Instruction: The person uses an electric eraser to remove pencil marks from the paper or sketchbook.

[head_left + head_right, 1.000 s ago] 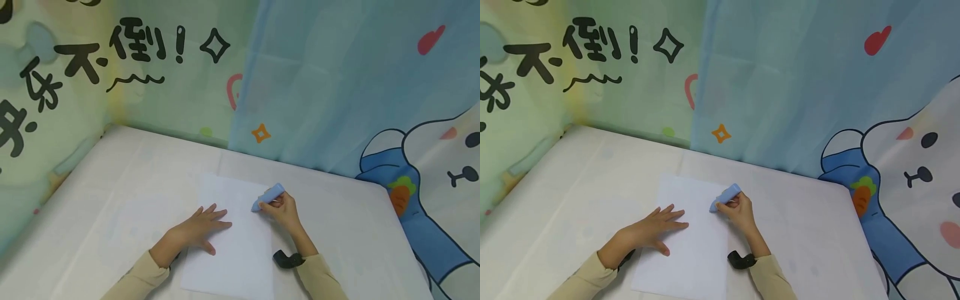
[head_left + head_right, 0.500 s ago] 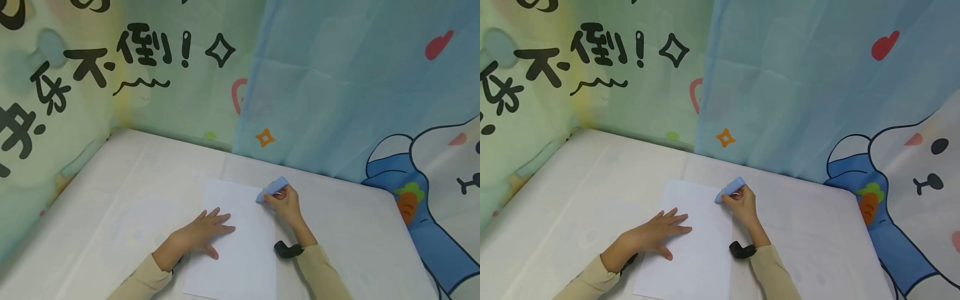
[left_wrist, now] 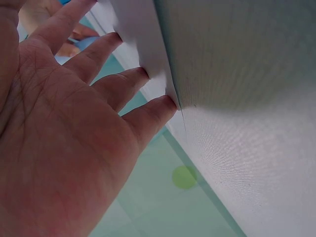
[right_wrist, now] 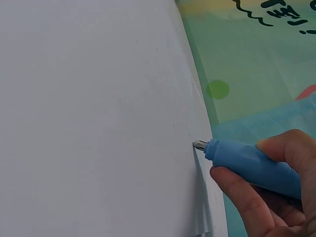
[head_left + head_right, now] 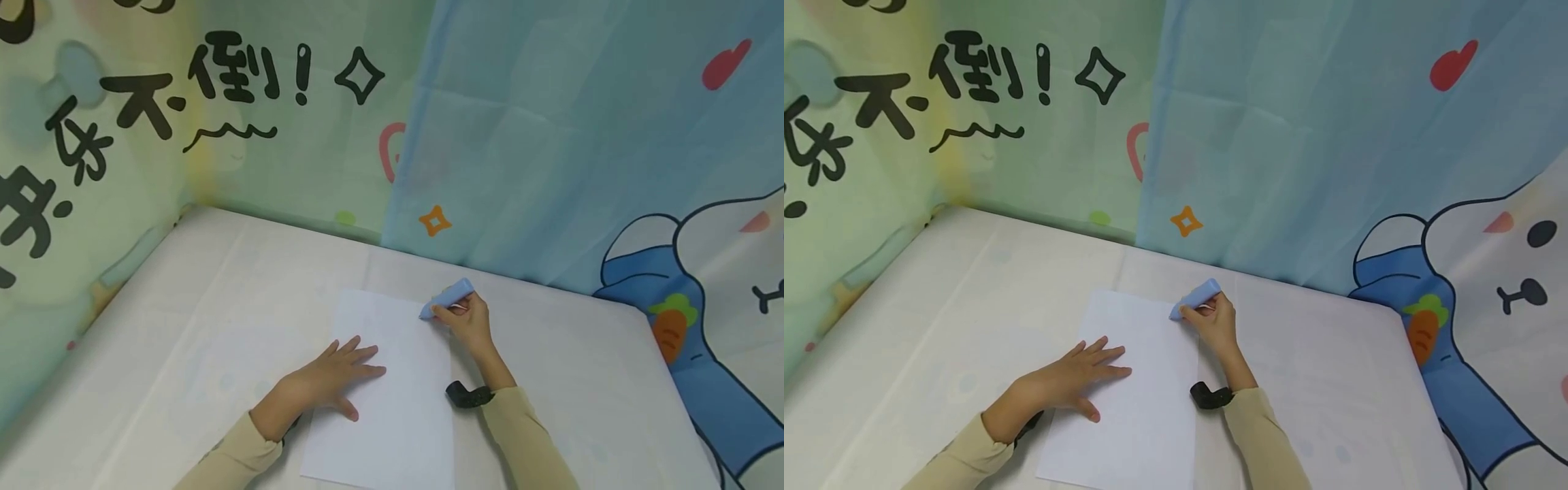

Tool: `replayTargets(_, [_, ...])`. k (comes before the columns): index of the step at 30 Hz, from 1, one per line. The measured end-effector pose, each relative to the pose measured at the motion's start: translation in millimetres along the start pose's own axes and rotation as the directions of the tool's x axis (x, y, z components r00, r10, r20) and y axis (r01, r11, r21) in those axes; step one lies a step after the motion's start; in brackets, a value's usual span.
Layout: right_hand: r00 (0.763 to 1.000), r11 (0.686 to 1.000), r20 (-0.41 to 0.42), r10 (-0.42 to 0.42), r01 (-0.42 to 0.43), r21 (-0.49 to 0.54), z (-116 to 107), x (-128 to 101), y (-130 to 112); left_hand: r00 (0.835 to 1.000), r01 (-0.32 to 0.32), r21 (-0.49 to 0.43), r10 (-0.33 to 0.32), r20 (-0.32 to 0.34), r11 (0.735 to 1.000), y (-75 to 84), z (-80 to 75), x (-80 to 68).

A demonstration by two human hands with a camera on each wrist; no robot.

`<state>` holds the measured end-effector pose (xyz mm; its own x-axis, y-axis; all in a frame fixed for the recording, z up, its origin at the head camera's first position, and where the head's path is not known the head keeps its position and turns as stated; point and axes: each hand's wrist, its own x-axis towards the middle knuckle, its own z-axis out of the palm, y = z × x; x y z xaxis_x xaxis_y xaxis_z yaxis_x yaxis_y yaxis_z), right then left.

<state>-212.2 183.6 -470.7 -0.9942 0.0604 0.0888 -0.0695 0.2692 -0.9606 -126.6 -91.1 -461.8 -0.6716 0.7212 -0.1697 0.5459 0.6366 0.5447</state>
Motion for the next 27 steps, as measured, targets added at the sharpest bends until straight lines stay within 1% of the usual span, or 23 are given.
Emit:
replayTargets(12, [1.0, 1.0, 0.004, 0.009, -0.009, -0.019, -4, -5, -1, 1.0, -0.001, -0.001, 0.001, 0.006, 1.0, 1.4, -0.3, 0.2])
replayTargets(21, [0.998, 0.998, 0.022, 0.065, -0.064, -0.014, -10, -17, -3, 1.0, -0.005, -0.008, 0.005, -0.001, 1.0, 1.7, 0.2, 1.9])
replayTargets(27, [0.997, 0.997, 0.02, 0.076, -0.076, -0.012, -11, -30, -2, 1.0, -0.003, -0.012, 0.003, 0.001, 1.0, 2.5, 0.6, 1.2])
